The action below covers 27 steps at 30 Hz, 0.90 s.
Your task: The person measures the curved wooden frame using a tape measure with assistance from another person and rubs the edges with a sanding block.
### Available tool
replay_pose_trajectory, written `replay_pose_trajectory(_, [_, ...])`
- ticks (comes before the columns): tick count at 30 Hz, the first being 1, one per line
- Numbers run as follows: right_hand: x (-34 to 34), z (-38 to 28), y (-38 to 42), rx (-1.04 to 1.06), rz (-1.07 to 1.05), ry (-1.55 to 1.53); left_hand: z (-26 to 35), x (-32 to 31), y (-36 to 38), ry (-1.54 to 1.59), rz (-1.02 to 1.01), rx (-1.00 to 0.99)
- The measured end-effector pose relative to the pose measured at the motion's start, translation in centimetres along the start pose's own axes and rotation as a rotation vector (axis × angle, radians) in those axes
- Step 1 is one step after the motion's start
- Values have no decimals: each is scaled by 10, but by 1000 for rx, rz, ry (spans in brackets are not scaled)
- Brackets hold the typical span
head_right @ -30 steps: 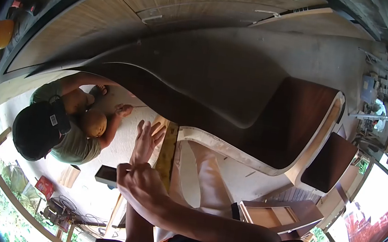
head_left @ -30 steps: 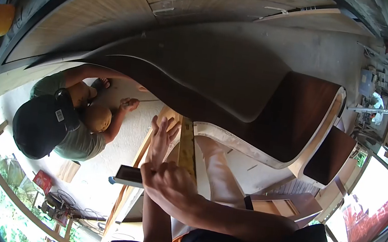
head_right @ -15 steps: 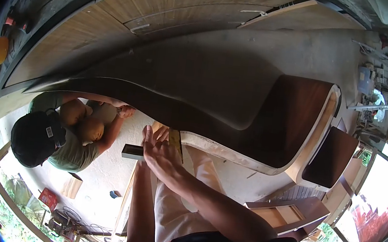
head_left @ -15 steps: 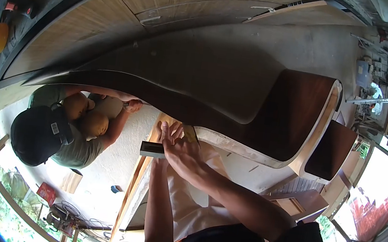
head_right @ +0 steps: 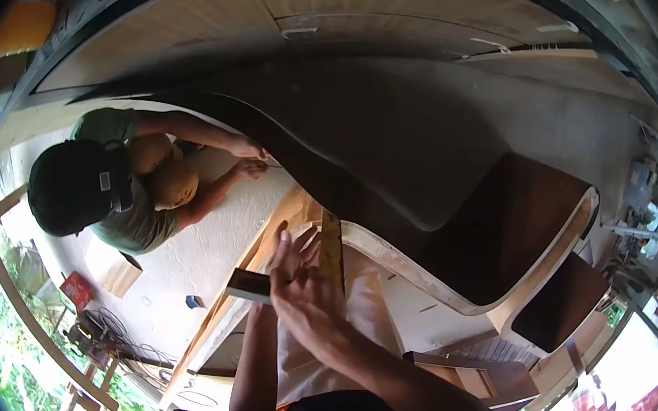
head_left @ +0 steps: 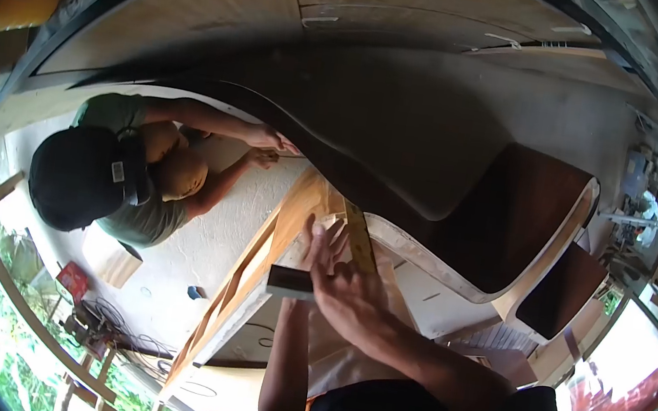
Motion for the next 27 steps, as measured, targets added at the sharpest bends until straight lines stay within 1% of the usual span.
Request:
replay_pose_trajectory(1, [-2,2,0,35,-87,10,4,-11,0,-10,13,11])
replay_pose_trajectory(2, [-6,4,6,42,-85,29,-3,-11,0,5,1,2])
replay_pose_trajectory(4, [-8,13,6,-23,21,21,-9,-7,-12,-42,5,-21])
replay_pose_trajectory(6, [-15,19,4,-43,37,54,-10,-12,-18,-39,-1,-18])
replay_pose_trajectory(8, [-27,27,1,-62,54,70,-7,-12,-22,-86,59,8])
replay_pose_trajectory(10, [-40,39,0,-73,30,-17,-12,-6,-32,-149,70,7])
replay_pose_trajectory(12, [-43,42,-2,-76,59,23,-18,5,-40,-79,95,70])
replay_pose_trajectory(13, [-43,44,-4,-82,77,32,-19,7,-45,-35,61,83])
replay_pose_trajectory(14, [-43,46,-3,-89,91,41,-23,7,-48,-42,43,54])
replay_pose_trajectory(15, [-53,54,-3,-93,56,-25,-26,8,-49,-50,27,25])
replay_pose_trajectory(16, [-58,64,0,-92,33,-88,-31,6,-50,-84,-48,62])
replay_pose_trajectory(19, [-57,71,5,-71,92,-94,-43,12,-64,-44,-12,14])
replay_pose_trajectory(20, [-57,72,6,-47,123,-83,-43,13,-65,-58,-56,-25])
replay_pose_trajectory(21, [-64,76,10,-54,130,-83,-43,11,-63,-65,-63,-22])
replay_pose_trajectory(23, [-82,79,17,13,140,-141,-42,14,-59,-127,-38,55])
replay_pose_trajectory(24, [-82,75,19,13,147,-141,-41,14,-60,-151,-32,69])
replay_pose_trajectory(26, [-78,72,18,-20,236,-145,-40,18,-57,-98,58,34])
replay_pose_trajectory(27, [-49,58,14,-13,325,-146,-29,11,-50,-126,112,109])
Point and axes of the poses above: each hand's wrist, its own y-axis away from the middle knuckle, its own x-axis out of the back of the hand, z = x × y, the point moved 5 cm from there along -y, towards the middle knuckle, and after that the axes turned 3 degrees about y, right-handed, at the moved point
